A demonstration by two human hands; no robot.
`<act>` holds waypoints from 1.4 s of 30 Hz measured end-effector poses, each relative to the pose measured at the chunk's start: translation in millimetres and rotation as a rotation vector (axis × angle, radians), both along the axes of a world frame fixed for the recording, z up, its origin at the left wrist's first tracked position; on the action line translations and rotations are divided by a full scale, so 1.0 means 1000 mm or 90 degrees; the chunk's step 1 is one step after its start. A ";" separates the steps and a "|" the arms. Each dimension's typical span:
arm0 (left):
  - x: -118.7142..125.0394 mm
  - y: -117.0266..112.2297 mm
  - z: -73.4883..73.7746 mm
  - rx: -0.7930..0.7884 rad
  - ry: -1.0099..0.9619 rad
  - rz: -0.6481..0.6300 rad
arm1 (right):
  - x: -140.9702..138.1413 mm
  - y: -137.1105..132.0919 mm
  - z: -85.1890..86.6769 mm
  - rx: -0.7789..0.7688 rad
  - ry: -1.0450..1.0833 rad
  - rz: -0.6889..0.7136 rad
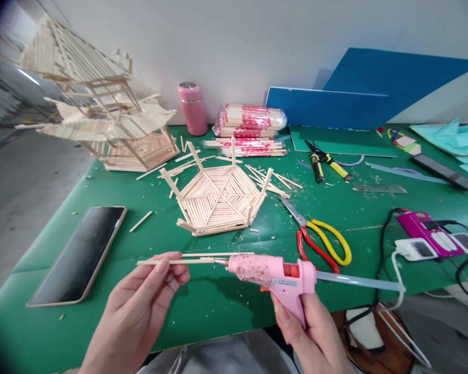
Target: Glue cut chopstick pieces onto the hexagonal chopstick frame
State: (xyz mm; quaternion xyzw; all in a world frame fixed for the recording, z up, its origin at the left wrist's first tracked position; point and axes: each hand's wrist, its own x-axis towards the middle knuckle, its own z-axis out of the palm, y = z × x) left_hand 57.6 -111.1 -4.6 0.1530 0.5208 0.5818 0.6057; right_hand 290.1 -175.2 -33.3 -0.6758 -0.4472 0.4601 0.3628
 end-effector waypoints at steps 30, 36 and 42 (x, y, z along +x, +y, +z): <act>0.010 0.000 -0.007 0.001 0.105 -0.323 | -0.006 0.011 0.004 0.052 0.140 0.097; 0.019 0.002 -0.006 0.048 0.178 -0.454 | -0.002 0.007 0.005 0.020 0.076 0.064; 0.019 0.002 -0.006 0.048 0.210 -0.487 | -0.007 0.012 0.011 0.039 0.061 0.110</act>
